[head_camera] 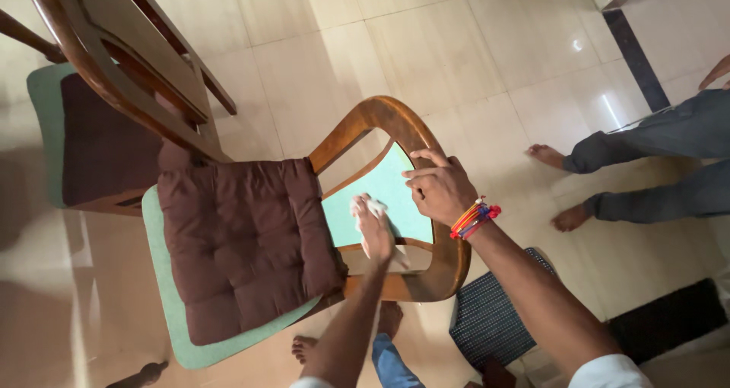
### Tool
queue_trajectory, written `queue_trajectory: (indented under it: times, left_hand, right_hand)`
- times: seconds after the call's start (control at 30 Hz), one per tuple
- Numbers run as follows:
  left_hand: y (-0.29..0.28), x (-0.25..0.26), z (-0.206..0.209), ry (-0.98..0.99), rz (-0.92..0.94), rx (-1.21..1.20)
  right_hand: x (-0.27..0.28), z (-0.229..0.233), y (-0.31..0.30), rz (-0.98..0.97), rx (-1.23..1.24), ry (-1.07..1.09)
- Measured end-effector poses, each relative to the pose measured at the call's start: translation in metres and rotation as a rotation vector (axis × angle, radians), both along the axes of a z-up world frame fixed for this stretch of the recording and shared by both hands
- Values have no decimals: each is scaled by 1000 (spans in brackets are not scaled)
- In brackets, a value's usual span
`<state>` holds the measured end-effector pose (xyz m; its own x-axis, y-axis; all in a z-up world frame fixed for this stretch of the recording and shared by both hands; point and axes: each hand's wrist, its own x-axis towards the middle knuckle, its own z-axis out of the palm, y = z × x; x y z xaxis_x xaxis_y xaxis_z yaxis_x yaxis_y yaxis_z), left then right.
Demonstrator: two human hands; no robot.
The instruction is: The person wipes the wooden frames and seat surfaces of dining chairs using a white cloth.
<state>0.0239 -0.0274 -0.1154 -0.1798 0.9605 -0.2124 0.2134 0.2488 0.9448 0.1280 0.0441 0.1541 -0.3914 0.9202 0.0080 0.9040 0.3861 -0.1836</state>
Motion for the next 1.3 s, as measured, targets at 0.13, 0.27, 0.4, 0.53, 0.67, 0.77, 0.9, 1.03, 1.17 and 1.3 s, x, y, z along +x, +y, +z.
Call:
queue_trajectory:
  times: [0.13,0.27,0.4,0.53,0.67,0.77,0.9,1.03,1.17,1.3]
  left_hand:
    - [-47,28,53,-11,-15,281]
    - [-61,44,115,-65,-160,188]
    - [-52,28,133,-101,-276,298]
    - [-35,4,99,-143,-184,242]
    - [-29,-20,42,-117,-83,262]
    - [-26,-35,-12,-78,-51,267]
    - [-16,-50,-73,-192,-40,214]
    - [-15,-51,-59,-219,-16,182]
    - [9,-50,6,-80,-93,276]
    - [44,-49,74,-118,-169,383]
  right_hand:
    - [1,0,-3,-10,-15,-7]
    - [0,0,-2,-11,-32,27]
    - [-6,-1,-3,-3,7,83]
    - [-13,1,-5,1,14,85]
    - [-19,1,-4,1,31,72]
    - [-17,5,-6,16,25,46]
    - [-20,6,-6,2,25,39]
    - [-23,7,-6,-1,34,36]
    - [-31,8,-7,3,47,43]
    - [-38,11,-9,13,56,60]
